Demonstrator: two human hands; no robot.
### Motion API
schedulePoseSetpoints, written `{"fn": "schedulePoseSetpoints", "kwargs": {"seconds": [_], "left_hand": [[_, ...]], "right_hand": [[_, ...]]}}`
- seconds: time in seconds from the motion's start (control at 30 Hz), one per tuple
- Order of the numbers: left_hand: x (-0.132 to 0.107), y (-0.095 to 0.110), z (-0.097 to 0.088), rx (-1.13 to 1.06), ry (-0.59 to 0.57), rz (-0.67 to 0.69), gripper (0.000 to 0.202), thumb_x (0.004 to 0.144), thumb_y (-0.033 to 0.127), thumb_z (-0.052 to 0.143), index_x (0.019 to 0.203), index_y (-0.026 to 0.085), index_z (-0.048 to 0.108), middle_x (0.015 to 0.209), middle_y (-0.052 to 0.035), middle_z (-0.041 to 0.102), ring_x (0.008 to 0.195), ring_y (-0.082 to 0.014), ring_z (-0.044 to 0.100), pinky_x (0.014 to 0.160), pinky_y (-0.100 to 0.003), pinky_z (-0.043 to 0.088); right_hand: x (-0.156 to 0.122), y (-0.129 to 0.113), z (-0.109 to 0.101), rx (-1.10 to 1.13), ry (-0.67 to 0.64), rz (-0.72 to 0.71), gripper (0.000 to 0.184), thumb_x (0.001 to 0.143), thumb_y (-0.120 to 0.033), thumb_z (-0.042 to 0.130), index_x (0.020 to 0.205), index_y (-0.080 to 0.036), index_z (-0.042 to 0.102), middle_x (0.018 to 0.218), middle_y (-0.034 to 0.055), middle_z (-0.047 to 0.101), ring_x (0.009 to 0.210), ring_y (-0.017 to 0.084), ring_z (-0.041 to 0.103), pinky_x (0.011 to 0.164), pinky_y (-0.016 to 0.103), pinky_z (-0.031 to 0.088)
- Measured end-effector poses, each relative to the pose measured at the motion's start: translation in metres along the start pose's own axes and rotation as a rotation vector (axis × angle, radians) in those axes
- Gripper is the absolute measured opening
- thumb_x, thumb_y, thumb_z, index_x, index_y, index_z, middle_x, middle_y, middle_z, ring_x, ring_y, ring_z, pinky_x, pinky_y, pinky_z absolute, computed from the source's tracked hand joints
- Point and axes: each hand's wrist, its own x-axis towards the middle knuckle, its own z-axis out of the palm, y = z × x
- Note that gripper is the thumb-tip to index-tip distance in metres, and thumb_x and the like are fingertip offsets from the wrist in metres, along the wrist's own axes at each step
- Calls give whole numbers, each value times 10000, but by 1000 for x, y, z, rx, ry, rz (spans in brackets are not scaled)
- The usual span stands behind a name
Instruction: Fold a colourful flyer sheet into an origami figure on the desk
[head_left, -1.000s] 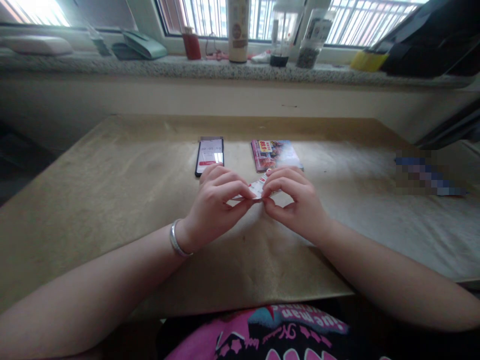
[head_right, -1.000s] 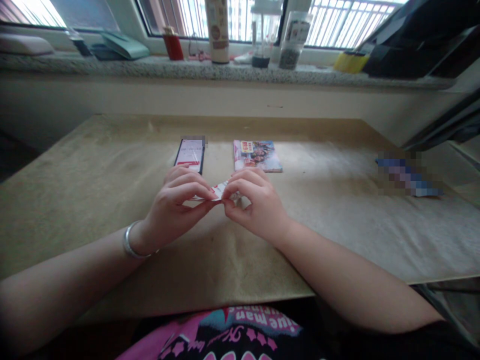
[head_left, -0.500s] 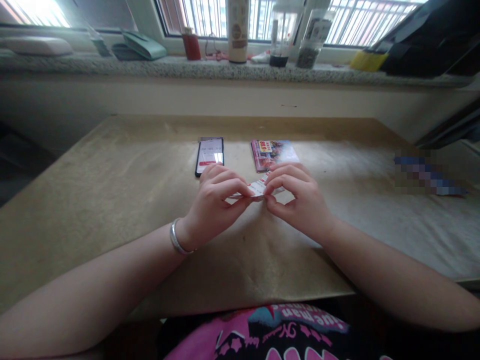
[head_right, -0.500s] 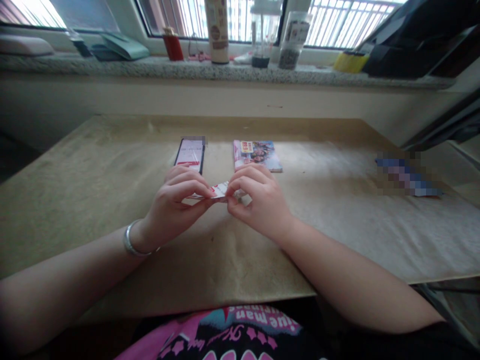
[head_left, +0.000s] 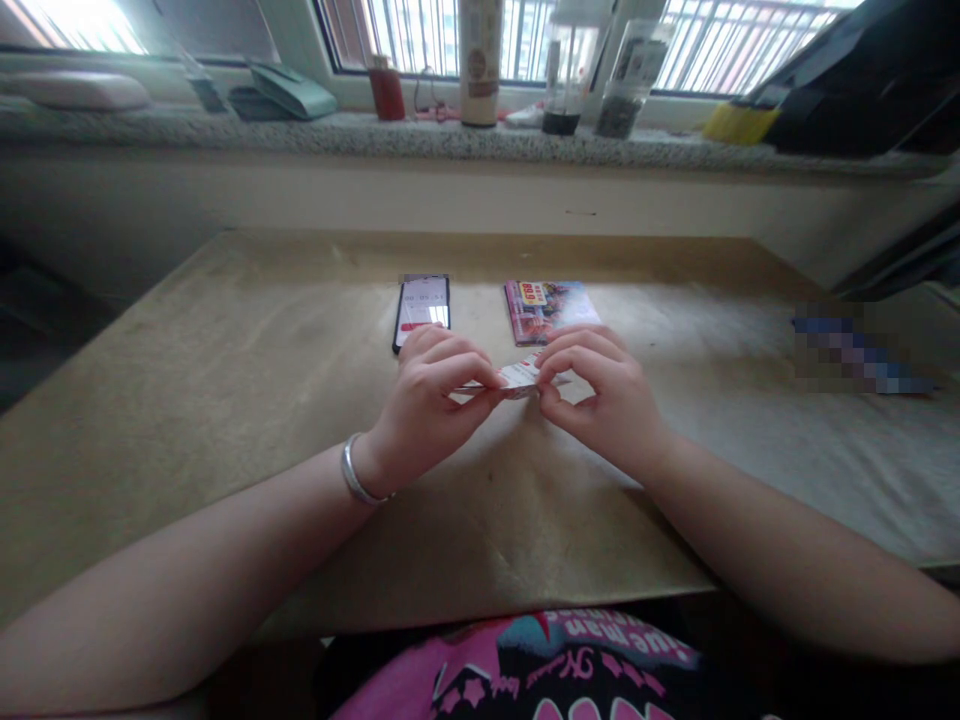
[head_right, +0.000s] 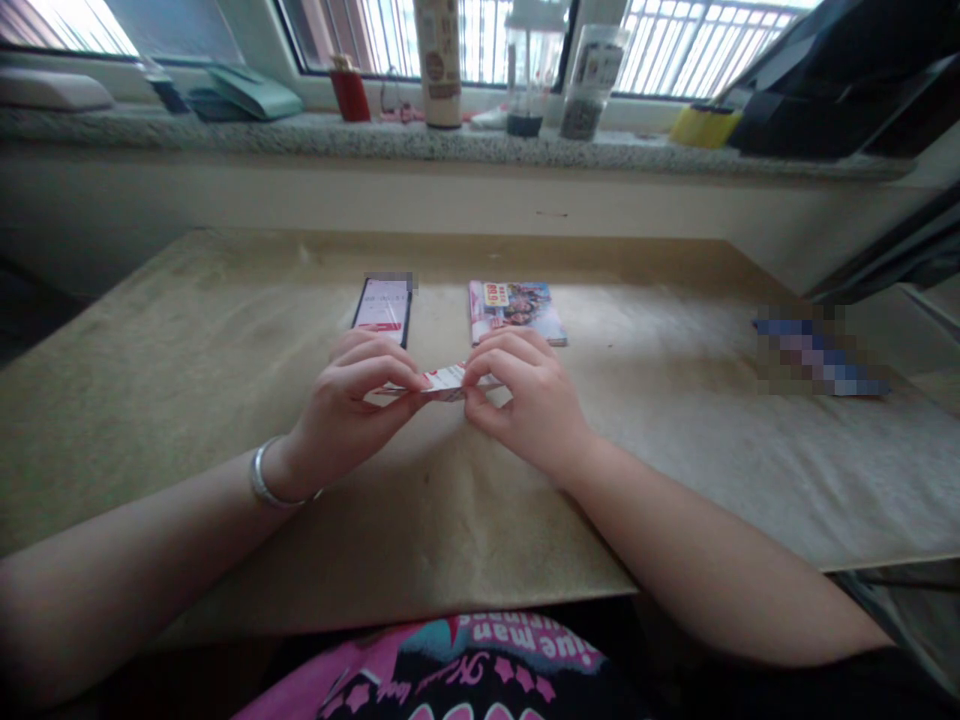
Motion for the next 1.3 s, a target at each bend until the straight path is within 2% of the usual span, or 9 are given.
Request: {"fn": "schedulePoseSetpoints", "kwargs": {"seconds": [0.4, 0.53, 0.63, 0.7, 0.83, 0.9, 1.0, 1.13, 1.3], "left_hand": [[-1, -7, 1, -51, 44, 9, 142, 815, 267, 687, 702, 219, 615, 750, 3, 657, 749, -152, 568, 814, -369, 449], [-2, -10, 1, -73, 66, 27, 103, 821, 236, 678, 744, 218, 612, 767, 1, 654, 752, -151, 572, 817, -373, 453], [-2, -12, -1, -78, 90, 63, 84, 828, 240, 677, 773, 231, 614, 787, 10, 647, 774, -147, 575, 870, -382, 448], [-2, -13, -1, -67, 110, 101, 81, 824, 243, 689, 784, 242, 619, 795, 19, 639, 791, -142, 574, 911, -387, 438], [-1, -14, -2, 12, 160, 153, 89, 797, 222, 727, 768, 280, 665, 857, 16, 623, 889, -153, 555, 902, -366, 437], [-1, -15, -1, 54, 176, 167, 107, 781, 217, 745, 749, 307, 696, 954, 8, 613, 974, -166, 538, 926, -375, 418], [-3, -18, 1, 79, 138, 159, 107, 784, 217, 742, 748, 316, 721, 1108, -5, 567, 1073, -179, 512, 976, -397, 391], [-6, -24, 2, 130, 35, 147, 97, 812, 221, 706, 740, 283, 726, 1211, -27, 515, 1137, -192, 485, 985, -396, 405], [-7, -33, 1, 177, -99, 345, 48, 806, 217, 700, 776, 250, 716, 1312, -34, 479, 1150, -203, 450, 1009, -394, 423]], "right_hand": [[0, 3, -4, 62, 12, 67, 173, 735, -75, 603, 790, -239, 593, 904, 26, 679, 913, 202, 620, 869, 420, 484], [0, 9, -6, 37, 79, 178, 139, 749, -95, 592, 767, -233, 596, 817, 14, 642, 808, 181, 591, 706, 346, 475], [0, 14, -7, 52, 56, 278, 101, 753, -117, 592, 743, -218, 592, 742, -5, 586, 681, 141, 526, 570, 285, 413], [-1, 17, -6, 93, 36, 342, 81, 770, -130, 580, 749, -208, 588, 672, -27, 536, 600, 114, 474, 530, 267, 381], [-3, 20, -3, 200, -22, 487, 10, 818, -201, 574, 819, -203, 564, 603, -59, 477, 527, 89, 429, 488, 248, 345], [-4, 21, 0, 267, -77, 562, 84, 831, -264, 585, 872, -207, 539, 623, -59, 500, 542, 91, 460, 500, 245, 362], [-5, 24, 4, 371, -133, 684, 211, 833, -360, 592, 940, -210, 488, 662, -48, 554, 568, 106, 528, 530, 254, 414], [-4, 27, 7, 409, -163, 835, 292, 810, -404, 606, 967, -211, 452, 722, -29, 600, 564, 115, 575, 494, 240, 430], [-5, 33, 10, 470, -219, 970, 420, 841, -401, 580, 1192, -230, 428, 917, 16, 632, 561, 96, 589, 428, 208, 437]]}}
